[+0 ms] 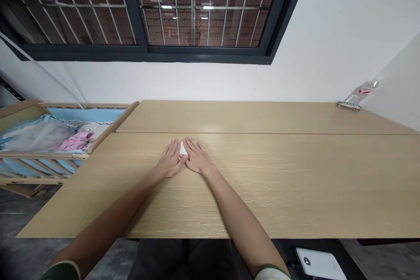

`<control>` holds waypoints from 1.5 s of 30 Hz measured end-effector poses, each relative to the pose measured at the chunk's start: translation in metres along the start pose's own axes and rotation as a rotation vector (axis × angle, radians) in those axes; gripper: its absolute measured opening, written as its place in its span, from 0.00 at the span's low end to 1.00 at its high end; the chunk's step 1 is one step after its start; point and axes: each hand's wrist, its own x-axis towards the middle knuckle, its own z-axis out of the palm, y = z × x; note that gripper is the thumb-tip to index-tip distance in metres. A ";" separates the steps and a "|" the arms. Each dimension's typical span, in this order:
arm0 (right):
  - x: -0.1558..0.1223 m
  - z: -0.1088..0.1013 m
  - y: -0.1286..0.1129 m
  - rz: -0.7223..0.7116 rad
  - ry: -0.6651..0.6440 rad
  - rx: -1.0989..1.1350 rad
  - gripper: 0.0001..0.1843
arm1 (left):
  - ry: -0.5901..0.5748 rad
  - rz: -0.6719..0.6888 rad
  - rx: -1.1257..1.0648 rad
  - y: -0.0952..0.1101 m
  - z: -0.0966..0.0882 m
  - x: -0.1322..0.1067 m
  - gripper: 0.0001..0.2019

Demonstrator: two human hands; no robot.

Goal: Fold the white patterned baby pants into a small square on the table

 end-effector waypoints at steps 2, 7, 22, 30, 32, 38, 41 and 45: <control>-0.002 -0.002 0.002 0.020 -0.009 0.018 0.41 | 0.000 -0.033 0.019 0.000 0.001 -0.002 0.40; -0.007 -0.004 0.006 0.040 -0.029 0.068 0.43 | 0.015 -0.038 0.034 0.000 0.001 -0.006 0.40; -0.009 0.004 0.027 -0.081 0.245 0.257 0.36 | 0.069 0.142 -0.221 -0.024 -0.019 0.004 0.31; -0.004 -0.001 0.018 0.115 0.463 0.777 0.26 | 0.216 0.010 -0.430 -0.021 -0.037 0.005 0.12; -0.002 -0.006 0.011 0.232 0.507 1.082 0.29 | 0.223 -0.065 -0.523 -0.018 -0.042 0.005 0.15; -0.005 -0.017 0.006 0.495 0.421 1.364 0.32 | 0.144 -0.239 -0.768 -0.007 -0.041 -0.001 0.17; -0.009 -0.016 0.013 0.461 0.291 1.357 0.28 | 0.096 -0.298 -0.828 -0.002 -0.036 -0.004 0.18; -0.010 -0.010 0.023 0.409 0.282 1.314 0.27 | 0.004 -0.319 -0.817 0.003 -0.035 -0.006 0.20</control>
